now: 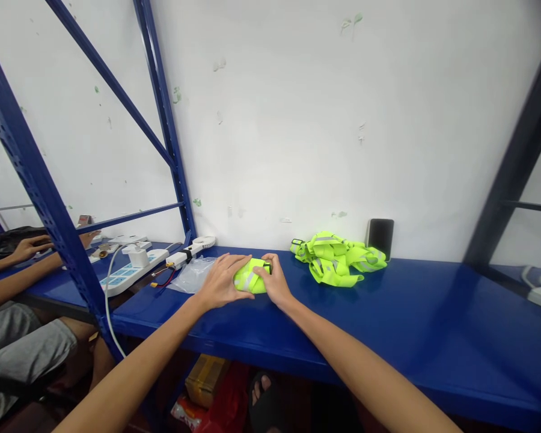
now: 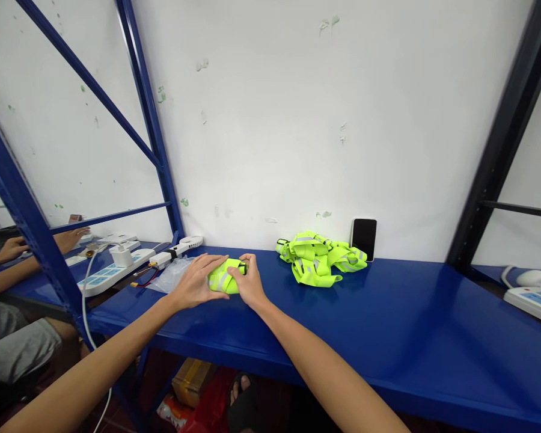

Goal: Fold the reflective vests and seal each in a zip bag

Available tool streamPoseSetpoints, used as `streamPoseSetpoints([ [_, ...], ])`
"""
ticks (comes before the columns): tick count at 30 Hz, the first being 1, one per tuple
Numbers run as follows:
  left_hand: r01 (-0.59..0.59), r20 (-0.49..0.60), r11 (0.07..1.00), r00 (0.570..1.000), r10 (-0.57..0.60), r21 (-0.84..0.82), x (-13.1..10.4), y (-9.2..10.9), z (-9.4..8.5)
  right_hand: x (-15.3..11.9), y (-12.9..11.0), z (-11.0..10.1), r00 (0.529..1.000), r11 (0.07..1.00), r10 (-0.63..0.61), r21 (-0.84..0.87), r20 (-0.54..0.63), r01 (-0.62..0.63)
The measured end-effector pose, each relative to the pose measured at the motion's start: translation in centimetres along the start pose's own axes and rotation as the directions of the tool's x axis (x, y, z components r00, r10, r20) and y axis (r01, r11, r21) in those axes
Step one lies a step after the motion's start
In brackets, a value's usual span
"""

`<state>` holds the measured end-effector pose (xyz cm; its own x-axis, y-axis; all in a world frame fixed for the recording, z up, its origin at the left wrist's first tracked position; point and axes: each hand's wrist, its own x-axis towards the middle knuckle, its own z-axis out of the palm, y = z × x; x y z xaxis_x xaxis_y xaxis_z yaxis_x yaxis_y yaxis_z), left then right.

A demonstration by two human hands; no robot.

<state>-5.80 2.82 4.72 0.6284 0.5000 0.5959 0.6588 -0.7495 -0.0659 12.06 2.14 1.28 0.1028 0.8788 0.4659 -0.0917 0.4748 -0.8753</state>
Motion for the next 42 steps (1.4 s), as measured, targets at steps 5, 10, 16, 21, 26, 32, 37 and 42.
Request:
streamPoseSetpoints([
  [5,-0.013,-0.078,0.998,0.997,0.017,0.061,-0.9,-0.8,-0.4,-0.3,-0.8,-0.5,0.961,0.995,-0.083,0.08,0.262,0.064],
  [10,-0.052,-0.049,0.994,0.997,0.057,0.1,-1.4,-1.0,-0.4,-0.4,-0.3,-0.4,0.968,0.987,-0.123,-0.075,0.217,0.142],
  [16,-0.079,0.0,0.988,0.997,0.079,0.131,-0.7,-0.8,-0.8,0.0,0.0,-0.2,0.989,0.998,-0.052,-0.012,0.136,0.055],
  [21,-0.043,0.072,0.994,0.997,0.036,0.104,-0.3,-0.6,-0.7,0.1,0.6,0.0,0.998,1.0,0.026,-0.011,0.052,-0.026],
  [26,-0.049,0.09,0.996,0.995,0.043,0.072,0.2,0.0,-0.6,-0.2,1.1,0.3,0.999,0.995,-0.036,-0.091,0.025,0.038],
  [32,-0.06,0.176,0.998,0.983,0.055,0.021,0.3,0.5,-1.0,-0.6,0.0,0.0,0.989,0.991,-0.05,-0.115,0.139,0.066],
  [37,-0.065,0.242,0.997,0.968,0.071,-0.03,0.5,1.6,-1.1,-0.9,-0.7,0.6,0.9,0.994,0.073,0.04,0.43,-0.1],
  [42,-0.002,0.351,0.997,0.936,0.028,-0.073,1.3,2.9,-2.0,-1.8,-1.0,1.9,0.859,0.84,0.212,0.362,0.465,-0.404],
])
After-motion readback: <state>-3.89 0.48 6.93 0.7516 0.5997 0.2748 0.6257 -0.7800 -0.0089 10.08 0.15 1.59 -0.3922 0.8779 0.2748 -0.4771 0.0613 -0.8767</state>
